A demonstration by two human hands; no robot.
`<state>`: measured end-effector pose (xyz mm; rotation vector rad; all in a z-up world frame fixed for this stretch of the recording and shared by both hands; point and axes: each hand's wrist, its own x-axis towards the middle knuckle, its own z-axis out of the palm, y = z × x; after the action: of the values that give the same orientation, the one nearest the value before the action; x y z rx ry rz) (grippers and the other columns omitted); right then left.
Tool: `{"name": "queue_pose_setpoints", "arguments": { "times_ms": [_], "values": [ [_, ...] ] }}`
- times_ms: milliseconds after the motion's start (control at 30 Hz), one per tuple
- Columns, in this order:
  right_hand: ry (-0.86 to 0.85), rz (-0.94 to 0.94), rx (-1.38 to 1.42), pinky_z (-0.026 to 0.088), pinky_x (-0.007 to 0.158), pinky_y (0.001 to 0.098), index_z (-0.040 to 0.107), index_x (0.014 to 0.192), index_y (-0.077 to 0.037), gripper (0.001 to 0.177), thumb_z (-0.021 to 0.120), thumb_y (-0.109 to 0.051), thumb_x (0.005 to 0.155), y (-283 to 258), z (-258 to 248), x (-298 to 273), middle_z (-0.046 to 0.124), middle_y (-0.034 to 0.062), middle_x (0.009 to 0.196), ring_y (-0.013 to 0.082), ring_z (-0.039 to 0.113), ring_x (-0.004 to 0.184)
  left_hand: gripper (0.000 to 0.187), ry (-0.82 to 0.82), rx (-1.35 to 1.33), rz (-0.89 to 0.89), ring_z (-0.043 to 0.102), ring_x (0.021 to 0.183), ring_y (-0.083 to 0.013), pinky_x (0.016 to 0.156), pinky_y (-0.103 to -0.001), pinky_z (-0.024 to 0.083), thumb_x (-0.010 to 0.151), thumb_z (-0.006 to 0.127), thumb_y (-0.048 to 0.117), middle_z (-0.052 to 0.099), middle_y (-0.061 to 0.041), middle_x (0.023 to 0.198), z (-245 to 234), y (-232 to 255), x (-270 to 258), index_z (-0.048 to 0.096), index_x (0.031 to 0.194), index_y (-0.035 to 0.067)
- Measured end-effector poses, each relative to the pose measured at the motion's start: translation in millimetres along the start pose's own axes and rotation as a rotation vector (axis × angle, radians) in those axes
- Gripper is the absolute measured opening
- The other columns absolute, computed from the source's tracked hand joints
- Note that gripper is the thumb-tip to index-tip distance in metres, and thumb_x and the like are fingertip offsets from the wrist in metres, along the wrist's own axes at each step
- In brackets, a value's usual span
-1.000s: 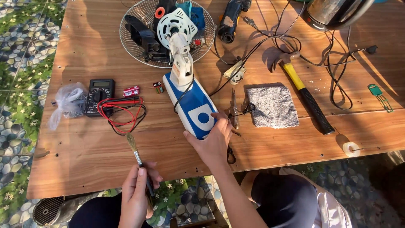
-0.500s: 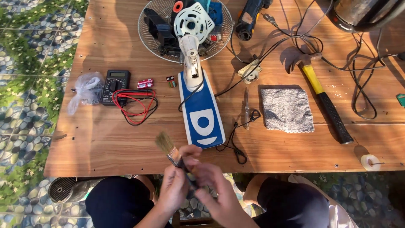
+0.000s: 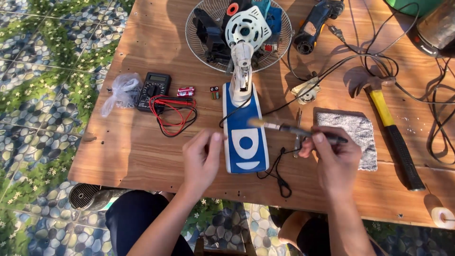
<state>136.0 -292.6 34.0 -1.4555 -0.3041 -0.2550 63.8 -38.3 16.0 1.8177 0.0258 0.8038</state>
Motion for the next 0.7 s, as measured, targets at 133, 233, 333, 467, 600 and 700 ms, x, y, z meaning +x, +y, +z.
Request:
{"name": "queue_pose_setpoints", "arguments": {
  "times_ms": [133, 233, 333, 467, 600, 700],
  "values": [
    [-0.169, 0.029, -0.167, 0.061, 0.055, 0.0407, 0.067, 0.106, 0.010, 0.020, 0.064, -0.007, 0.095, 29, 2, -3, 0.067, 0.0263, 0.069, 0.0302, 0.070, 0.059, 0.028, -0.217, 0.346, -0.216, 0.063, 0.054, -0.0273, 0.049, -0.041, 0.049, 0.090, 0.073, 0.039, 0.065, -0.007, 0.060, -15, -19, -23, 0.071, 0.099, 0.013],
    [-0.174, 0.004, -0.411, 0.045, 0.051, 0.0315, 0.064, 0.104, 0.004, 0.016, 0.051, -0.005, 0.103, 29, -15, 17, 0.063, 0.0158, 0.065, 0.0198, 0.055, 0.055, 0.070, -0.478, 0.525, -0.379, 0.077, 0.076, -0.0413, 0.059, -0.050, 0.059, 0.083, 0.075, 0.060, 0.074, -0.024, 0.085, -9, -6, -6, 0.066, 0.117, 0.000],
    [-0.096, -0.124, -0.339, 0.046, 0.046, 0.0241, 0.061, 0.105, 0.004, 0.017, 0.054, -0.012, 0.106, 34, -18, 20, 0.062, 0.0158, 0.066, 0.0191, 0.059, 0.053, 0.078, -0.541, 0.478, -0.366, 0.076, 0.089, -0.0478, 0.064, -0.053, 0.063, 0.079, 0.083, 0.053, 0.073, -0.032, 0.099, -6, -7, -5, 0.060, 0.126, -0.006],
    [-0.170, -0.157, -0.533, 0.051, 0.057, 0.0297, 0.068, 0.101, -0.004, 0.017, 0.062, -0.021, 0.100, 22, 3, 4, 0.069, 0.0092, 0.074, 0.0188, 0.063, 0.062, 0.089, -0.706, 0.559, -0.471, 0.073, 0.091, -0.0395, 0.069, -0.053, 0.062, 0.074, 0.080, 0.065, 0.072, -0.021, 0.105, -2, -20, -8, 0.049, 0.131, 0.004],
    [-0.388, 0.181, -0.485, 0.047, 0.058, 0.0221, 0.072, 0.110, -0.013, 0.028, 0.062, -0.035, 0.096, 3, 13, 2, 0.082, 0.0055, 0.087, 0.0123, 0.075, 0.073, 0.092, -0.771, 0.619, -0.530, 0.074, 0.088, -0.0289, 0.070, -0.050, 0.059, 0.078, 0.071, 0.074, 0.073, -0.008, 0.109, -2, -14, -8, 0.041, 0.141, 0.015],
    [-0.231, -0.092, -0.539, 0.039, 0.040, 0.0172, 0.063, 0.120, -0.005, 0.020, 0.055, -0.018, 0.108, 29, -14, 9, 0.074, 0.0053, 0.088, 0.0067, 0.060, 0.053, 0.093, -0.791, 0.610, -0.562, 0.073, 0.094, -0.0285, 0.077, -0.052, 0.059, 0.078, 0.070, 0.074, 0.072, -0.007, 0.115, -1, -12, -6, 0.040, 0.143, 0.015]
  ]
}}
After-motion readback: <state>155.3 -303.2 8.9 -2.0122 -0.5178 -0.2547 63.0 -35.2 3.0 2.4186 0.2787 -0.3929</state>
